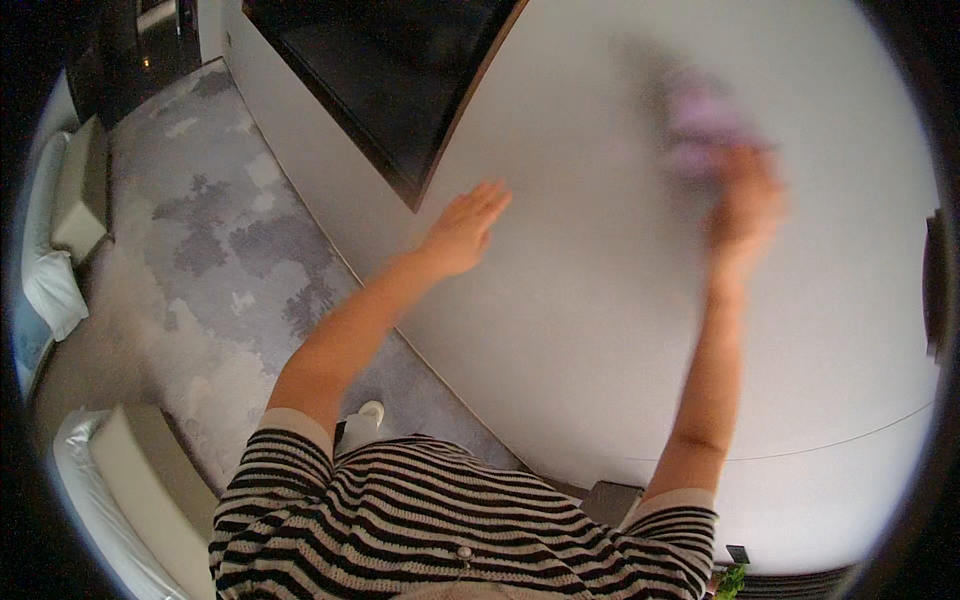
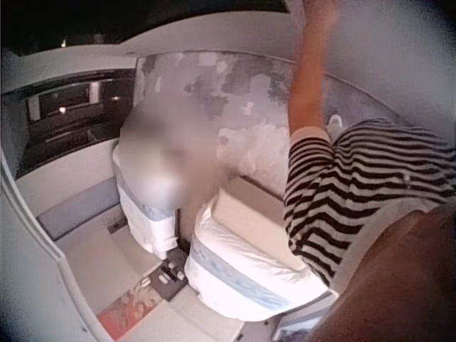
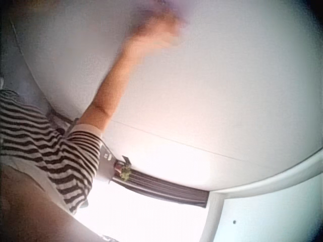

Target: The person wipes a white wall and a grey desk with a purple cloth. They also clean the seat and backrest of a grey chair. The person moves around the room to reach different surfaces, including the area behind a potted plant.

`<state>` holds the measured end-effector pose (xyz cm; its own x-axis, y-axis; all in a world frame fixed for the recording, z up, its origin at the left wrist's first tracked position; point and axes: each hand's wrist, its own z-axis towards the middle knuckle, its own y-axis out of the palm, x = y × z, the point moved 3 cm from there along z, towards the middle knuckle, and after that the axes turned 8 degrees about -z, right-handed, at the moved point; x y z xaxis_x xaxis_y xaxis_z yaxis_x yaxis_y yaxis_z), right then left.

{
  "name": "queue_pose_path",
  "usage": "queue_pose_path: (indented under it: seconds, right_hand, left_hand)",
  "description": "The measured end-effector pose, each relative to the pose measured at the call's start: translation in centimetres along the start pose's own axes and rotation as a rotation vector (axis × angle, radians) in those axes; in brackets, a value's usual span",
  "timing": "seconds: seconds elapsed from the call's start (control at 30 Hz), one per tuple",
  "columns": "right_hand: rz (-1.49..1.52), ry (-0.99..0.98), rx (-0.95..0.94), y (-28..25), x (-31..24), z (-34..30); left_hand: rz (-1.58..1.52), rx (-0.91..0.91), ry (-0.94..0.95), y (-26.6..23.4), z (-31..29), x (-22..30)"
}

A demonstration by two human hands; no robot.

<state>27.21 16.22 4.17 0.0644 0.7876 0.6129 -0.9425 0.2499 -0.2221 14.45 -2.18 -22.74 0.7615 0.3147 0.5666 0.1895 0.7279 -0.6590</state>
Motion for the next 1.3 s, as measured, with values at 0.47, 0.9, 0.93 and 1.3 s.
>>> queue_pose_path:
  seconds: [0.47,0.9,0.93,1.3]
  right_hand:
    - [0.428,-0.213,-0.820,19.9,-26.6,-19.6]
    - [0.524,-0.507,-1.525,7.4,-27.6,-32.6]
    - [0.557,-0.389,-1.227,7.9,-27.1,-29.2]
    - [0.547,-0.273,-1.359,3.5,-20.6,-28.4]
  left_hand:
    - [-0.102,-0.031,-0.289,4.9,-9.6,-8.7]
    - [-0.272,-0.171,-0.453,3.4,-14.3,-9.9]
    - [-0.298,-0.169,-0.432,4.5,-13.7,-9.4]
    - [-0.778,-0.380,-0.425,9.8,-10.0,-5.5]
